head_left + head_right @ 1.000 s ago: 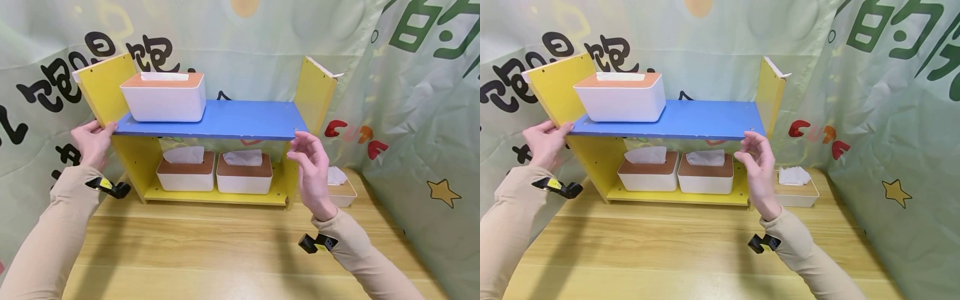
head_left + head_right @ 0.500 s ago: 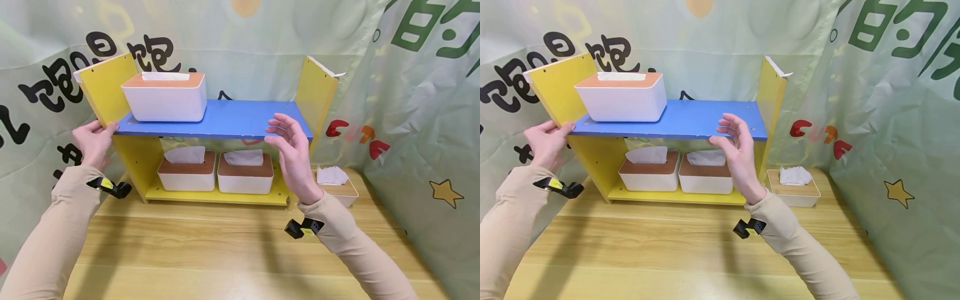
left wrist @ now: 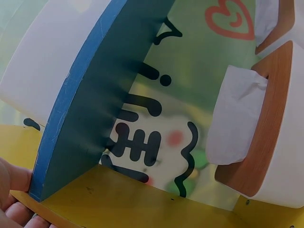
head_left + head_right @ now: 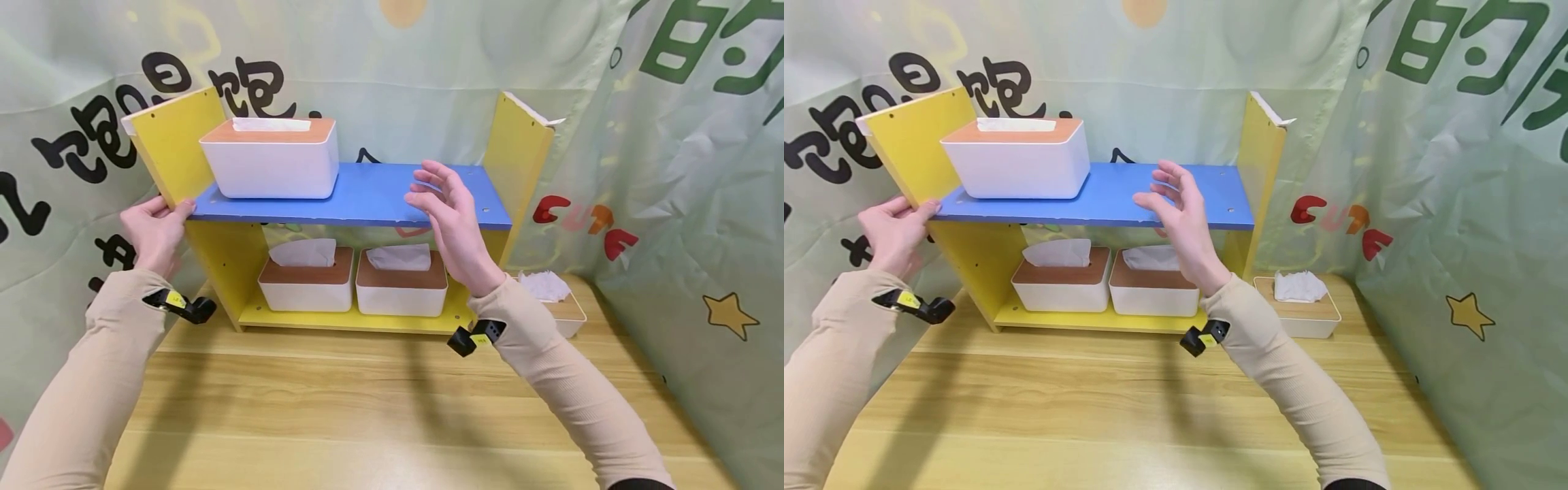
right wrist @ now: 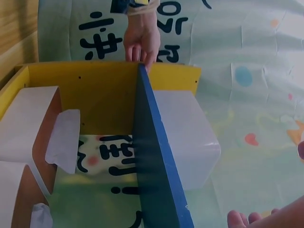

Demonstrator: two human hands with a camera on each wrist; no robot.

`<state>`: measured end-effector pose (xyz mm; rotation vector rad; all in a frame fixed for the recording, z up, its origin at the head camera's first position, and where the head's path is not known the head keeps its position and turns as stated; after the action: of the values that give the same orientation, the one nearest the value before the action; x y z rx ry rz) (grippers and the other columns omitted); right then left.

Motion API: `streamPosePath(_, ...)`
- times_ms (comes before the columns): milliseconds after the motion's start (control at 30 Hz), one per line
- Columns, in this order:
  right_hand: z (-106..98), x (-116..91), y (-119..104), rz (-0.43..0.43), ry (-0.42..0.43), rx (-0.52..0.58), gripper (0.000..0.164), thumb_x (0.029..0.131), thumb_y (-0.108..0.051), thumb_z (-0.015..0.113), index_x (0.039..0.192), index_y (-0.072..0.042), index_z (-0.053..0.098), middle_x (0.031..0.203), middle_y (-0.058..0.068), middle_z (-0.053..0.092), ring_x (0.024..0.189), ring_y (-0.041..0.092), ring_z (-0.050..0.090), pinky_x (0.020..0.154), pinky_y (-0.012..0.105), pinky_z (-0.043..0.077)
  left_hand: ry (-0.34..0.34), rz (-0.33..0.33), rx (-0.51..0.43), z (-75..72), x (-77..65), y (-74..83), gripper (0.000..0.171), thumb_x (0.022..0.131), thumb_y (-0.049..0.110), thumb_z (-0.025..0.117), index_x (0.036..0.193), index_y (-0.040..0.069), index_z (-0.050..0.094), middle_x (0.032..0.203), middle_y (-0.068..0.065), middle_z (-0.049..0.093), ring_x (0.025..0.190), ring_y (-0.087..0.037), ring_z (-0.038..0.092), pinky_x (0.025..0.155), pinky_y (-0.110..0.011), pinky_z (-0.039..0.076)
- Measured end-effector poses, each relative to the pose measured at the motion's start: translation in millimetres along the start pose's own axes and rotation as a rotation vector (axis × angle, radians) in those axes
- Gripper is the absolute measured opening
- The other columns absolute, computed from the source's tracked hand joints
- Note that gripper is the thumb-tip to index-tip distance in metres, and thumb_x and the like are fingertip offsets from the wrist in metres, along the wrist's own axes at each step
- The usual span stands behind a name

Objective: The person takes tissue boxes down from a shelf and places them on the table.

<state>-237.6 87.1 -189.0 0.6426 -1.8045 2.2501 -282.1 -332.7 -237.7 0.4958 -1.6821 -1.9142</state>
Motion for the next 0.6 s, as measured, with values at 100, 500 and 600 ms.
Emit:
streamPosePath(100,3.2,10.0,2.0,0.014,-0.011,-0.011,0.054,0.096,-0.005,0.055,0.148,-0.003,0.038,0.128,0.002,0.05,0.116,0.018,0.055,0.116,0.038,0.041,-0.006,-0.006,-0.022,0.0,0.8,-0.7,0.051,0.085,0.002,0.076,0.133,0.001,0.062,0.059,0.018,0.067,0.066,0.004,0.065,0.063,-0.007,0.051)
streamPosePath(500,17.7,43.7,8.7,0.059,-0.023,-0.013,0.058,0.095,-0.01,0.061,0.149,-0.006,0.038,0.131,0.007,0.048,0.122,0.027,0.057,0.117,0.042,0.041,-0.006,-0.008,-0.011,-0.1,-0.5,-0.8,0.051,0.085,0.003,0.076,0.134,0.0,0.062,0.061,0.018,0.068,0.065,0.004,0.065,0.062,-0.007,0.05)
streamPosePath(600,23.4,51.6,11.3,0.074,-0.031,-0.011,0.06,0.095,-0.012,0.062,0.149,-0.006,0.038,0.132,0.008,0.047,0.122,0.024,0.057,0.116,0.039,0.042,-0.005,-0.013,-0.02,-0.2,-0.8,-0.2,0.052,0.085,0.002,0.076,0.134,0.0,0.061,0.064,0.017,0.07,0.065,0.004,0.065,0.062,-0.007,0.051)
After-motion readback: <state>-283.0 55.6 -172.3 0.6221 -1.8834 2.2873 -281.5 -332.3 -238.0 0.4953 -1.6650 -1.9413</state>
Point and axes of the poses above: each hand's wrist, its own x-axis towards the middle knuckle, its own z-axis out of the palm, y = z × x, the point moved 5 cm from there along x, towards the middle knuckle
